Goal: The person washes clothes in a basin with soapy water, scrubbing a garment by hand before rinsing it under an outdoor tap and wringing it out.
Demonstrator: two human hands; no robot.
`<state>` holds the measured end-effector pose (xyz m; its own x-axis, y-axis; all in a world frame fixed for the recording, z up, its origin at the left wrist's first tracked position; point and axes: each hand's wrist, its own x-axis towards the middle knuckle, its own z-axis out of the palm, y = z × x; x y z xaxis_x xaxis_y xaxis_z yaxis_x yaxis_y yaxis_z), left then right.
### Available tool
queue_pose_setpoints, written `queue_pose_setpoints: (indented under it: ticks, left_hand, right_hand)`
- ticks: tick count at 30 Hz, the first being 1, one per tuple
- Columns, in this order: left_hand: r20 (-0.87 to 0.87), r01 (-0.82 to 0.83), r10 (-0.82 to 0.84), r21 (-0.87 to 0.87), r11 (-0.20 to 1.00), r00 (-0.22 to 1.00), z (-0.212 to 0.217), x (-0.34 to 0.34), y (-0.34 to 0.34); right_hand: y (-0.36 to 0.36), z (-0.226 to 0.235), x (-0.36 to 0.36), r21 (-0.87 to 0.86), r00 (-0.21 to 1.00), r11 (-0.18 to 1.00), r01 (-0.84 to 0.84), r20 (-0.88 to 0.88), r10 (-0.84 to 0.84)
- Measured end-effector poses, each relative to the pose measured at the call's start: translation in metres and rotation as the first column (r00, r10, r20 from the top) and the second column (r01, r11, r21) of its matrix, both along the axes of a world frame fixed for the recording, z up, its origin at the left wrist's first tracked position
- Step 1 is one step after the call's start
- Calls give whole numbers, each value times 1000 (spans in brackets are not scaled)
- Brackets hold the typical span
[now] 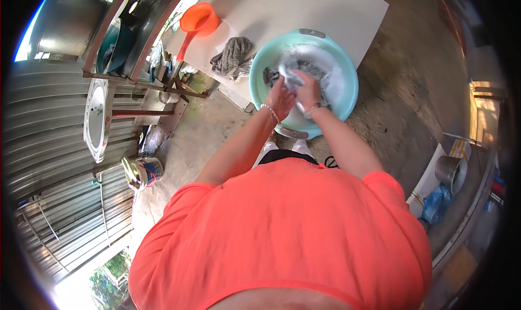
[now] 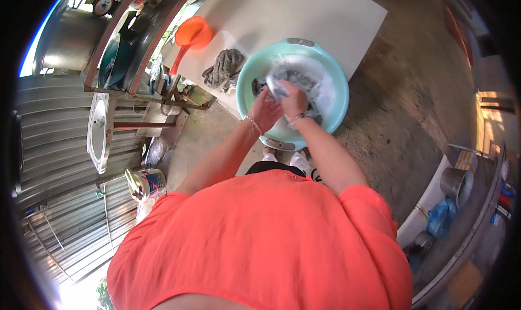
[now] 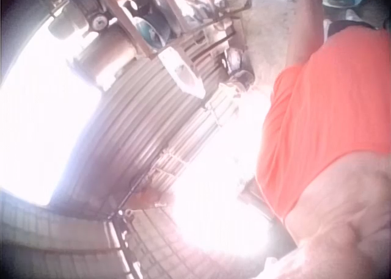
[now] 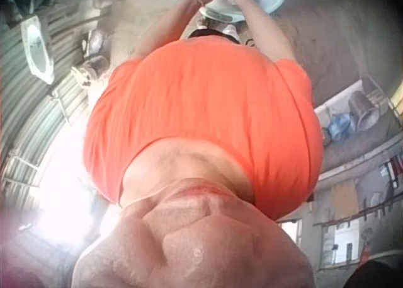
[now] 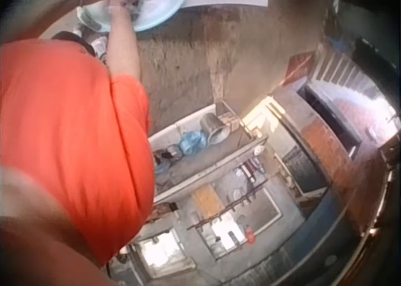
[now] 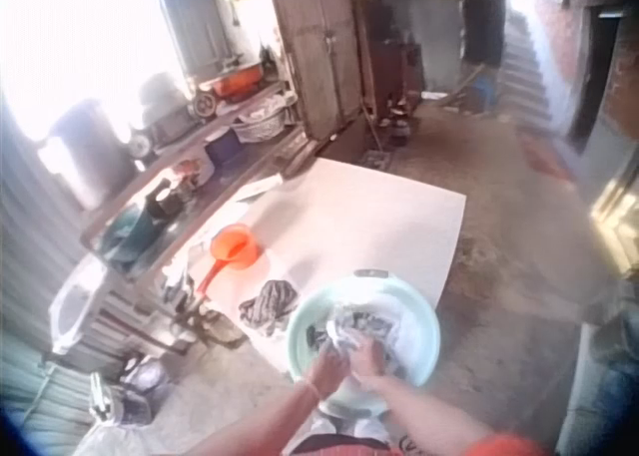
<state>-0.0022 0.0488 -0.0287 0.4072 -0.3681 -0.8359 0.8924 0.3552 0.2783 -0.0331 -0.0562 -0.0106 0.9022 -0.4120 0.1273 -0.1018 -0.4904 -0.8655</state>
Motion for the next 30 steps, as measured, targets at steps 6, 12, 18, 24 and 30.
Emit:
queue_pose_setpoints:
  ticks: [6,12,18,24,30]
  left_hand:
    - [-20,-4,-7,-529,849,1000,31,18,8]
    - [-261,-215,66,-596,774,963,10,28,5]
    - [347,-60,239,-454,889,907,-75,22,-19]
    - [68,-62,80,-246,967,994,26,3,-14]
    - [183,-116,107,37,993,977,22,15,10]
  right_hand:
    - [31,70,-17,-106,974,974,-202,85,211]
    - [53,98,-34,-122,961,968,-221,142,237]
    - [48,65,-16,-216,971,959,-184,111,211]
    - [-10,15,12,-183,980,981,-64,-197,27]
    - [-85,-15,12,11,913,999,40,-406,-32]
